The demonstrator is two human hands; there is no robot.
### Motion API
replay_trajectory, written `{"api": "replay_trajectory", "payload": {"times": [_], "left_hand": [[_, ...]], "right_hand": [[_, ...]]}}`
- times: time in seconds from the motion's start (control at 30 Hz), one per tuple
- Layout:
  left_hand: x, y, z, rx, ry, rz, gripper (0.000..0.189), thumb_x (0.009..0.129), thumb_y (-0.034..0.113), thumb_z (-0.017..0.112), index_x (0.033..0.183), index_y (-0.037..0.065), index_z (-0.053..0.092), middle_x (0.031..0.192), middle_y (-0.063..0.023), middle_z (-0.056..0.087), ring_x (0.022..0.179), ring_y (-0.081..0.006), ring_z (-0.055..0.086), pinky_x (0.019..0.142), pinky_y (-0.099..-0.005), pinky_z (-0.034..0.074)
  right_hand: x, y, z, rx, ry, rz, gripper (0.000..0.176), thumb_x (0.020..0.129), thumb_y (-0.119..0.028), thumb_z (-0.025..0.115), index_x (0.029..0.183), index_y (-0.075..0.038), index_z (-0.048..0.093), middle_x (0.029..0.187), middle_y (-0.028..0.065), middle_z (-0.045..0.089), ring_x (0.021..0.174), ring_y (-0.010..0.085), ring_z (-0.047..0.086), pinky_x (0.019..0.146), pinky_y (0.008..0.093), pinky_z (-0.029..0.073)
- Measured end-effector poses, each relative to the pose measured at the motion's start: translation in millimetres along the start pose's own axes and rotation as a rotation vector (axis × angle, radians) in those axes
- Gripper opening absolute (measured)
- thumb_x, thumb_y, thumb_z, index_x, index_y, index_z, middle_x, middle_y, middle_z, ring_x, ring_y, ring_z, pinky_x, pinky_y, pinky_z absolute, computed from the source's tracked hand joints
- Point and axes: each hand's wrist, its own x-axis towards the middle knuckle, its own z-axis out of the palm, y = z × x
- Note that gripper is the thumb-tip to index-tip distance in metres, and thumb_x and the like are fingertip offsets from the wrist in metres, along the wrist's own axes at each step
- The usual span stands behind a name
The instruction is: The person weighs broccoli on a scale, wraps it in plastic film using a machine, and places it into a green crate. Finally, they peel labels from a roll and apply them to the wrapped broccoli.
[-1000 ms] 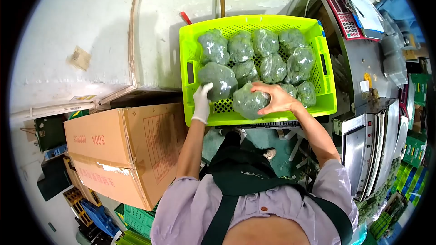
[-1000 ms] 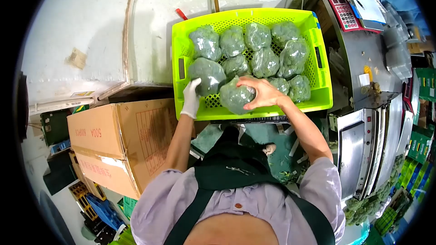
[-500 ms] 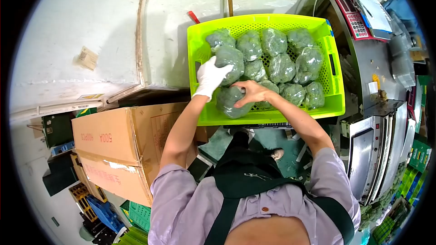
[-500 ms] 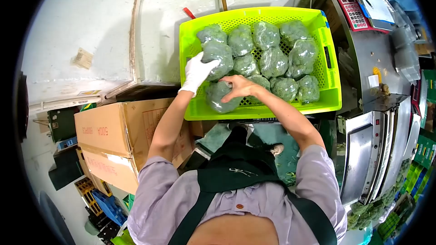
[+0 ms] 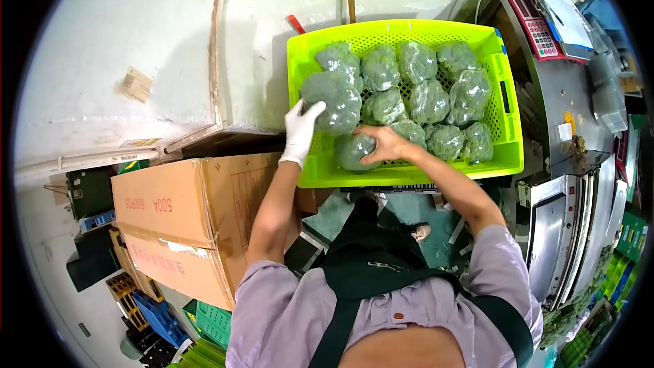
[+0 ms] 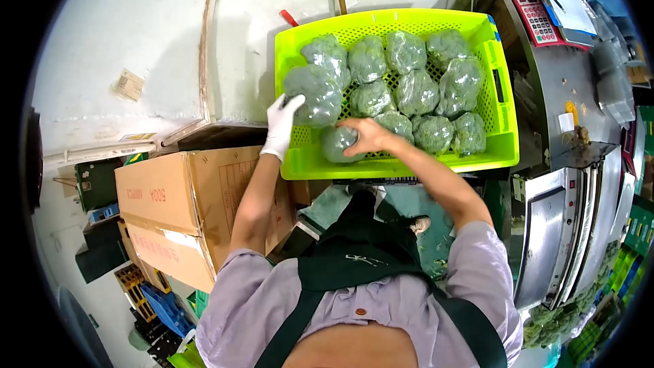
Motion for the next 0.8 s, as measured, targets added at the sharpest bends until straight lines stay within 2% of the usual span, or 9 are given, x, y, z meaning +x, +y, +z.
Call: {"api": "replay_trajectory", "payload": {"times": [0.1,0.23,0.3,0.37,0.53,0.57,0.6,0.7,0.8], "left_hand": [[3,-6,-7,-0.251,0.035,-0.291,0.037,0.079,0.024,0.067,0.105,-0.002,0.061,0.098,-0.0065,0.063,0.087,-0.0148,0.059,0.080,-0.0276,0.047],[-10,-17,-1,-0.358,0.090,-0.454,0.034,0.080,0.023,0.066,0.102,-0.002,0.062,0.096,-0.0059,0.063,0.085,-0.0151,0.059,0.079,-0.0268,0.046],[-16,-26,-3,-0.260,0.055,-0.402,0.034,0.080,0.023,0.066,0.102,-0.003,0.062,0.096,-0.0061,0.064,0.085,-0.0150,0.059,0.079,-0.0270,0.046],[-28,-25,1,-0.125,-0.013,-0.311,0.035,0.080,0.022,0.066,0.103,-0.004,0.062,0.097,-0.0070,0.064,0.086,-0.0138,0.059,0.079,-0.0267,0.046],[-50,-45,3,0.103,-0.132,-0.351,0.042,0.077,0.022,0.068,0.105,-0.009,0.059,0.097,-0.0110,0.064,0.087,-0.0151,0.060,0.077,-0.0277,0.048],[-57,-48,4,0.240,-0.098,-0.333,0.047,0.075,0.028,0.069,0.103,-0.009,0.059,0.096,-0.0160,0.065,0.087,-0.0216,0.062,0.079,-0.0305,0.048],[-56,-50,6,0.242,-0.098,-0.331,0.047,0.075,0.028,0.069,0.103,-0.009,0.059,0.096,-0.0160,0.065,0.087,-0.0216,0.062,0.079,-0.0305,0.048],[-54,-62,9,0.604,-0.008,-0.277,0.057,0.075,0.043,0.064,0.101,-0.008,0.059,0.096,-0.0251,0.063,0.092,-0.0366,0.061,0.082,-0.0383,0.047],[-48,-60,14,0.958,-0.053,-0.329,0.056,0.078,0.045,0.060,0.096,-0.007,0.060,0.092,-0.0270,0.063,0.090,-0.0399,0.061,0.080,-0.0416,0.047]], "right_hand": [[-9,-24,-38,0.157,-0.164,0.042,0.076,0.058,-0.028,0.080,0.125,-0.007,0.051,0.113,0.0129,0.061,0.098,0.0229,0.060,0.090,0.0328,0.046],[-29,-32,-80,0.116,-0.286,0.042,0.076,0.056,-0.028,0.081,0.124,-0.009,0.052,0.113,0.0103,0.062,0.101,0.0228,0.059,0.091,0.0327,0.046],[-45,-31,-104,0.151,-0.280,0.062,0.076,0.055,-0.029,0.083,0.122,-0.010,0.054,0.113,0.0088,0.062,0.102,0.0227,0.058,0.092,0.0325,0.045],[-62,-31,-124,0.168,-0.169,0.099,0.081,0.052,-0.033,0.085,0.123,-0.011,0.055,0.115,0.0094,0.061,0.103,0.0225,0.058,0.095,0.0344,0.043],[-57,-11,-134,0.289,0.303,0.136,0.088,0.054,-0.029,0.087,0.129,-0.006,0.048,0.116,0.0123,0.059,0.104,0.0240,0.057,0.094,0.0365,0.045],[-46,-10,-127,0.313,0.396,0.145,0.085,0.056,-0.031,0.085,0.128,-0.006,0.049,0.116,0.0124,0.059,0.104,0.0233,0.057,0.094,0.0356,0.045],[-32,-12,-118,0.339,0.490,0.154,0.083,0.058,-0.034,0.084,0.128,-0.007,0.049,0.117,0.0125,0.059,0.104,0.0227,0.056,0.093,0.0348,0.044],[11,-24,-90,0.294,0.536,0.153,0.082,0.060,-0.038,0.082,0.129,-0.009,0.049,0.119,0.0144,0.058,0.103,0.0264,0.058,0.092,0.0366,0.047],[49,-18,-53,0.286,0.489,0.111,0.085,0.059,-0.041,0.082,0.130,-0.011,0.047,0.121,0.0159,0.056,0.106,0.0283,0.057,0.095,0.0358,0.045]]}}
